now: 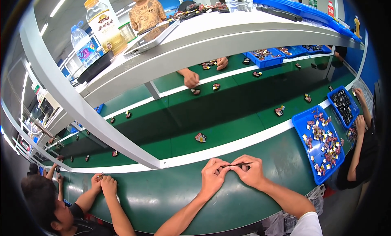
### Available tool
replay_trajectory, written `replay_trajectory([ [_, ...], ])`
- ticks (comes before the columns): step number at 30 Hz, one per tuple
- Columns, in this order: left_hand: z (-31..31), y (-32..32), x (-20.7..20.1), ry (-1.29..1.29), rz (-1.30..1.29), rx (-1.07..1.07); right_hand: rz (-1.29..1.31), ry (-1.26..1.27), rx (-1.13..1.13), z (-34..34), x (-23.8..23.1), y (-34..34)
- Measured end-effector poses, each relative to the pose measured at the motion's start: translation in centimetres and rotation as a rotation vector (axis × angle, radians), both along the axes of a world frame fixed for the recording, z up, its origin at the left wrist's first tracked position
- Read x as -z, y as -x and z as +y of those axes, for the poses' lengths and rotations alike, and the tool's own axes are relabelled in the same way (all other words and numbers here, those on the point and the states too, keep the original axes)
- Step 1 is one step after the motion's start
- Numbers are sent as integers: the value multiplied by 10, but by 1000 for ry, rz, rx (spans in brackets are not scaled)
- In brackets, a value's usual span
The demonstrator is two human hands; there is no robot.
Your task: The person is manually assembling small electrical or mechanical components at a factory workbench, using a small tool for precision work.
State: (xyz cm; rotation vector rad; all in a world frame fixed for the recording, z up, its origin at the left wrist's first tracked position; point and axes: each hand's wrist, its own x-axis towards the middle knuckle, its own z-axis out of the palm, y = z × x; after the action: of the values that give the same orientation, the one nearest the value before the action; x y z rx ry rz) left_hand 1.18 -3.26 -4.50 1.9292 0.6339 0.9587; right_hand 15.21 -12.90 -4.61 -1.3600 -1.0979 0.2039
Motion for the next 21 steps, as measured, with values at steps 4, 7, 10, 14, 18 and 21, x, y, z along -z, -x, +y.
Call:
replay_trajectory([
  [4, 3, 0, 1, 8, 2, 0, -24, -11, 9, 3, 1, 0],
  [7, 3, -1, 3, 31, -12, 5, -14, -4, 22, 3, 2, 0],
  [10, 4, -1, 2, 33, -4, -5, -4, 1, 27, 2, 2, 0],
  [14, 4, -1, 3, 50, -3, 0, 8, 25, 19, 1, 0, 0],
  [18, 4, 0, 4, 54, -10, -2, -3, 23, 23, 1, -1, 1],
  [21, 4, -1, 2, 45, 5, -7, -10, -2, 35, 2, 2, 0],
])
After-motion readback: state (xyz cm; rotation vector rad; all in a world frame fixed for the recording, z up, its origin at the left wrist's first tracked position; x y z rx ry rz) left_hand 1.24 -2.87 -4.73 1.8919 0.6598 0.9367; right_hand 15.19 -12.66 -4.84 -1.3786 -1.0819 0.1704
